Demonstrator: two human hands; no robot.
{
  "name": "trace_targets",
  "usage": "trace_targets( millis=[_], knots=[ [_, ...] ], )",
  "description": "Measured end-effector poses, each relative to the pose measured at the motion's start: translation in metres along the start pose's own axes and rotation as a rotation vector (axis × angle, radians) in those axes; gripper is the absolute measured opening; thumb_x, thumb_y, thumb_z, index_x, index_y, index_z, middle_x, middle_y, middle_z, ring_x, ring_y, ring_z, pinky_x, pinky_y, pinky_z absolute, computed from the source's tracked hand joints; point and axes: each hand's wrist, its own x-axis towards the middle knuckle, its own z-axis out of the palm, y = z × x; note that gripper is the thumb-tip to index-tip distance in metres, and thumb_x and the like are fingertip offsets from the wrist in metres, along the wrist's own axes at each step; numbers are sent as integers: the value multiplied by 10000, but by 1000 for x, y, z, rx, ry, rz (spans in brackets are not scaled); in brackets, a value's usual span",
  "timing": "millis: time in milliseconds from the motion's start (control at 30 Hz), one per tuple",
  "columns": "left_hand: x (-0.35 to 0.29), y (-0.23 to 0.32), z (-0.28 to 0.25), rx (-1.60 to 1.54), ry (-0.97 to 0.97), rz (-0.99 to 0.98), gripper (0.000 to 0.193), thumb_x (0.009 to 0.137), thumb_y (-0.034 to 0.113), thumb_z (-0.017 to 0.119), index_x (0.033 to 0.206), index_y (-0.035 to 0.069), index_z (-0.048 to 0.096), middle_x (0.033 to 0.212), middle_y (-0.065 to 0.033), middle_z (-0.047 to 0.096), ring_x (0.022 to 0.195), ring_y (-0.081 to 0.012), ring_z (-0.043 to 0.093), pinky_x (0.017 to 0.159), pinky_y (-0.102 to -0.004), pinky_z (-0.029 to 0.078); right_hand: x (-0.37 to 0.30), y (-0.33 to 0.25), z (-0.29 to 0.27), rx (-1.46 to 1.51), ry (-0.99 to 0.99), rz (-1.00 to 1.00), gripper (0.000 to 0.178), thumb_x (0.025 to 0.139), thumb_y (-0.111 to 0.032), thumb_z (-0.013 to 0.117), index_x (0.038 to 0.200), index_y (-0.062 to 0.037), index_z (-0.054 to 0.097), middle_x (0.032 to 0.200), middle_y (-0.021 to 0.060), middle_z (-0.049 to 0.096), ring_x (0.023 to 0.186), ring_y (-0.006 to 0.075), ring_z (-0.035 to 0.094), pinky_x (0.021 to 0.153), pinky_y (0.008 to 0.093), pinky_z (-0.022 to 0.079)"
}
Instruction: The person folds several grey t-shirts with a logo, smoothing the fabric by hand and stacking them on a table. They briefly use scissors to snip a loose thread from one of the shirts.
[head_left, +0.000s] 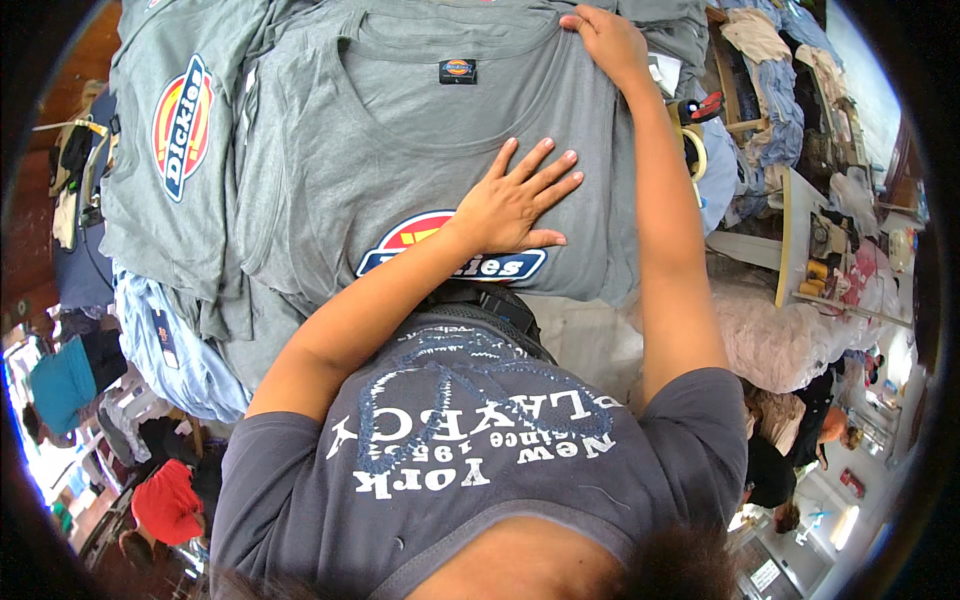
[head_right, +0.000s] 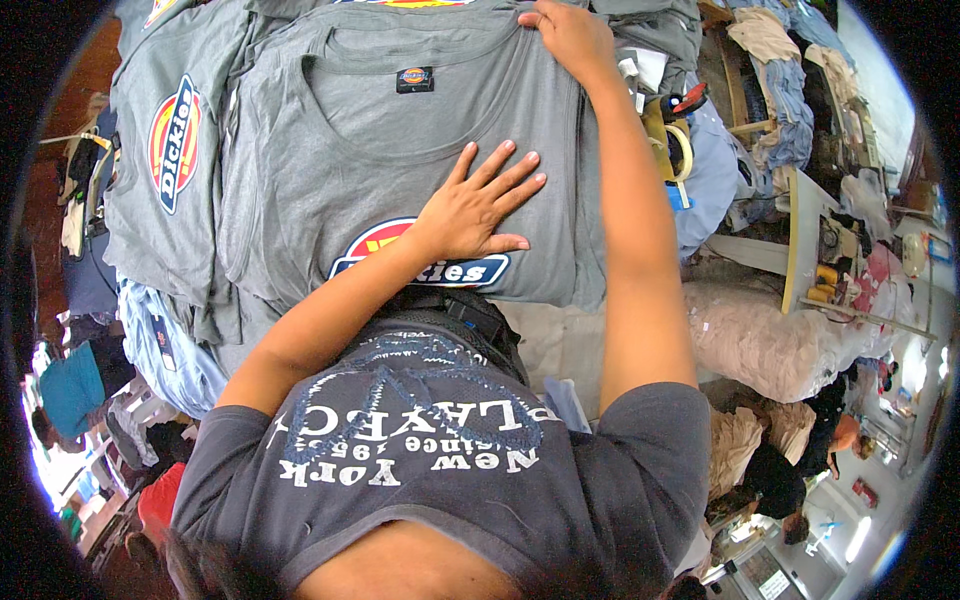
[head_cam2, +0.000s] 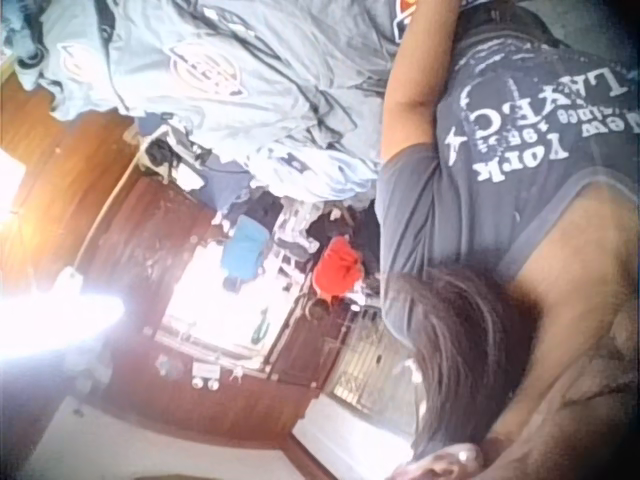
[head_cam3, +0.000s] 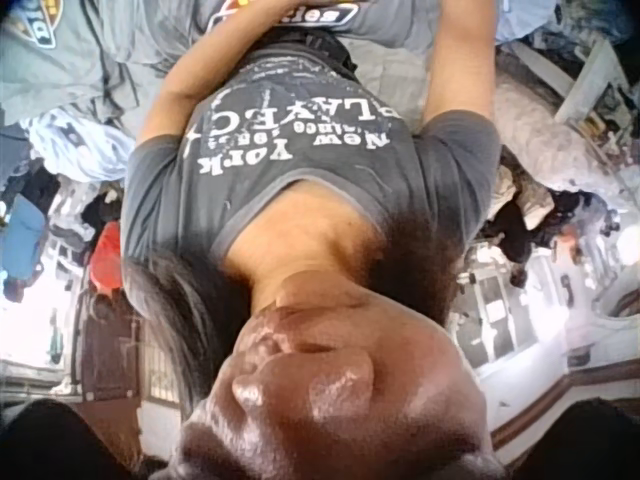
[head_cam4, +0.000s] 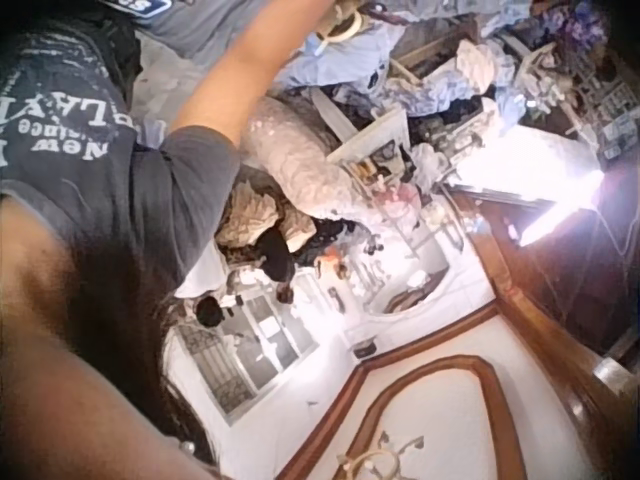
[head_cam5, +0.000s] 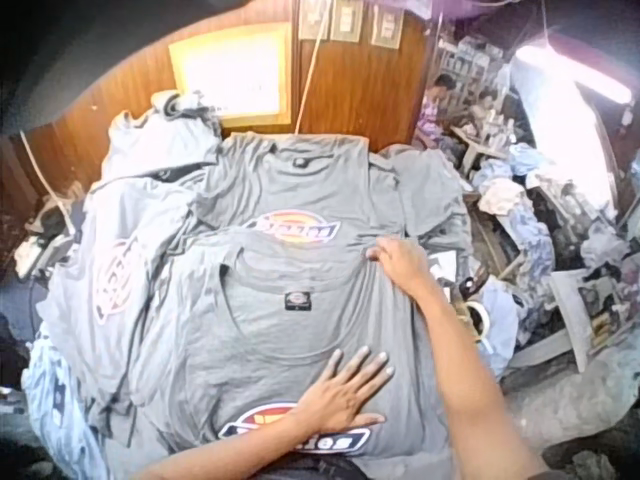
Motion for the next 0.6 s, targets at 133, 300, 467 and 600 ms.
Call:
trace_targets(
  millis=[133,300,467,600],
  knots=[
    [2,-1,-2,-6,-26,-10,749,741,638,346,1314,162,274,1373,-44,226,1276,-276,150,1001,-512,113,7,-1,1,18,15,-96,192,772,-238,490,717,-95,607,729,112,598,688,305,567,592,393,431],
    [-1,-1,-3,-2,-24,-19,742,745,634,346,1310,159,281,1366,-48,240,1271,-281,159,1002,-510,114,8,-20,-3,6,126,-58,180,760,-248,505,716,-114,616,719,108,600,675,300,574,569,411,433],
    [2,-2,1,21,-16,-4,747,745,642,334,1309,154,285,1369,-52,233,1272,-287,153,1001,-512,115,4,11,37,-54,60,0,200,754,-286,515,715,-119,617,729,106,602,684,303,576,579,417,438],
    [3,-5,0,5,60,10,680,763,571,403,1291,150,316,1333,-67,296,1257,-288,198,1008,-492,130,9,10,34,25,20,-8,238,756,-326,518,746,-107,611,754,124,600,716,318,569,599,415,434]
  ],
)
